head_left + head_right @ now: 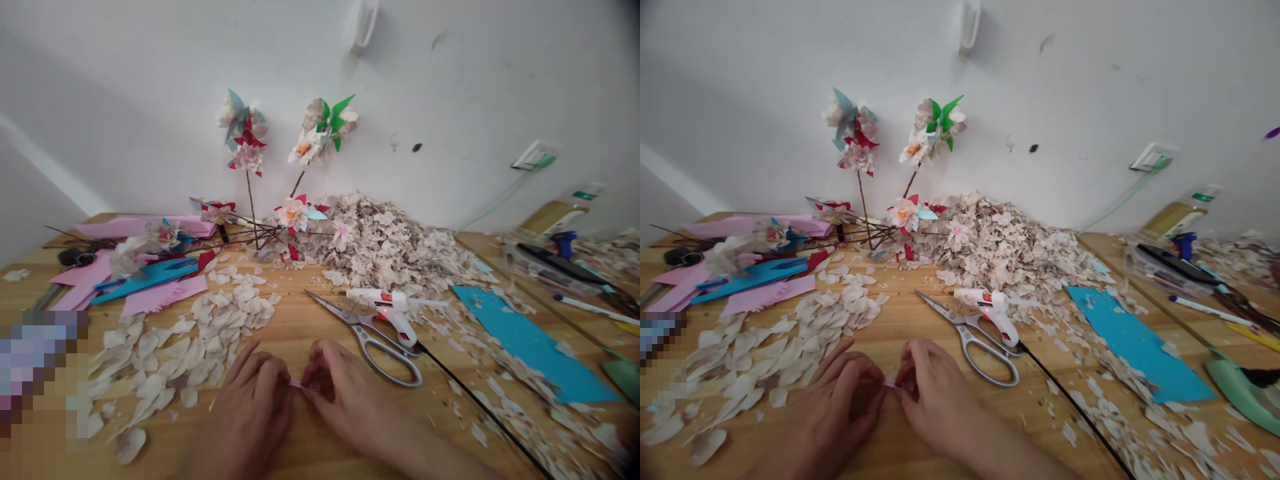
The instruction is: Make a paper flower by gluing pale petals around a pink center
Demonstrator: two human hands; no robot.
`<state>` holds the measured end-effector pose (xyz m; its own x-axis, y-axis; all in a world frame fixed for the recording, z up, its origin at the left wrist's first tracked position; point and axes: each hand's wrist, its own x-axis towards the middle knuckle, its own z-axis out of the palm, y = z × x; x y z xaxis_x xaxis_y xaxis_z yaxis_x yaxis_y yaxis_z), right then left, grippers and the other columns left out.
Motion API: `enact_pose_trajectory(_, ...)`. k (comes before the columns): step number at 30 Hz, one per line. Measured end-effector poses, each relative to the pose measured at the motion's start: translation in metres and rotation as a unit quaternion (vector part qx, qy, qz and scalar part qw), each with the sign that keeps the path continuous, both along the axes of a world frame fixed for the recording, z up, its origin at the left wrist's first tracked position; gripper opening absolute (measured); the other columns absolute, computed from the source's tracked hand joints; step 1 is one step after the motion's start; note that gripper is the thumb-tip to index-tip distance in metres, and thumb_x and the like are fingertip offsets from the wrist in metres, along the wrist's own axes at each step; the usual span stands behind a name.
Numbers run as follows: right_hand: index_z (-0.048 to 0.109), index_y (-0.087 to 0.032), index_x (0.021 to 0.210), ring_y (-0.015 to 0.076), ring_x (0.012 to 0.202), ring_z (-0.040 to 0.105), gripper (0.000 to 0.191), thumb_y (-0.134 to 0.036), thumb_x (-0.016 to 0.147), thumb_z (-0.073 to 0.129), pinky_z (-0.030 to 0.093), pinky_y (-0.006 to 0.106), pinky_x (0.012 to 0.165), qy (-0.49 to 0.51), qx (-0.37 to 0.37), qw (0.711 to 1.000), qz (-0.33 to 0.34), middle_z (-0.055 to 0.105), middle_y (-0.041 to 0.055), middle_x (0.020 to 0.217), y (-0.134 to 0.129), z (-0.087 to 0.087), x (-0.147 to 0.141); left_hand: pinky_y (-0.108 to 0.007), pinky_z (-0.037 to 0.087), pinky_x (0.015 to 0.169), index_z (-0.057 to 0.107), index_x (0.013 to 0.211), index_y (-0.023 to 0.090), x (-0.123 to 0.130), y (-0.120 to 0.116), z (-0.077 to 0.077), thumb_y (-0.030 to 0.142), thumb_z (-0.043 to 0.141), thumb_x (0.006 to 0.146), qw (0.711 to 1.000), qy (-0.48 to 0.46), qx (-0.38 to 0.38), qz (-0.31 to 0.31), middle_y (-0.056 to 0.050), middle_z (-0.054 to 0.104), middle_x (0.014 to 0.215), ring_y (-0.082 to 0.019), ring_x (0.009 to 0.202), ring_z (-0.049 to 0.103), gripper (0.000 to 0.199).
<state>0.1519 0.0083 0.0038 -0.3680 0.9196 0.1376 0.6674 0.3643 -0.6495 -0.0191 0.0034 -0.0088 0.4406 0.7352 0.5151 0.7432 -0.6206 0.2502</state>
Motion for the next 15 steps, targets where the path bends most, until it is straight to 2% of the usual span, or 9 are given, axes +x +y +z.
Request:
enact_pose_trajectory(6, 0.04, -0.02, 0.087, 0.0168, 0.078, 0.056, 0.028, -0.002, 0.071, 0.055, 0.044, 0.03, 0.07, 0.035, -0.039, 0.998, -0.02, 0.06, 0.0011, 0.082, 0.001, 0.001, -0.004, -0.038, 0.047, 0.087, 0.056, 0.095, 0.017, 0.0, -0.011, 0.003, 0.004, 0.04, 0.073, 0.988, 0.043, 0.142, -0.033, -0.003, 0.071, 0.08, -0.019, 0.087, 0.065, 0.031)
enact_pose_trajectory(10, 0.04, -0.02, 0.087, 0.0168, 0.078, 0.057, 0.027, -0.003, 0.071, 0.055, 0.045, 0.031, 0.07, 0.044, -0.046, 0.998, -0.03, 0.06, 0.0009, 0.081, 0.002, 0.0, -0.005, -0.037, 0.047, 0.086, 0.055, 0.103, 0.013, -0.003, -0.013, 0.0, 0.005, 0.039, 0.072, 0.982, 0.106, 0.15, -0.042, -0.006, 0.073, 0.086, -0.021, 0.091, 0.064, 0.036)
enact_pose_trajectory(15, 0.042, -0.019, 0.092, 0.017, 0.082, 0.056, 0.031, -0.001, 0.07, 0.054, 0.045, 0.031, 0.074, 0.048, -0.051, 0.997, -0.024, 0.058, 0.0022, 0.085, 0.002, -0.001, -0.004, -0.035, 0.047, 0.086, 0.055, 0.104, 0.009, 0.0, -0.012, 0.0, 0.002, 0.035, 0.068, 0.98, 0.122, 0.154, -0.046, -0.01, 0.073, 0.089, -0.02, 0.092, 0.064, 0.042)
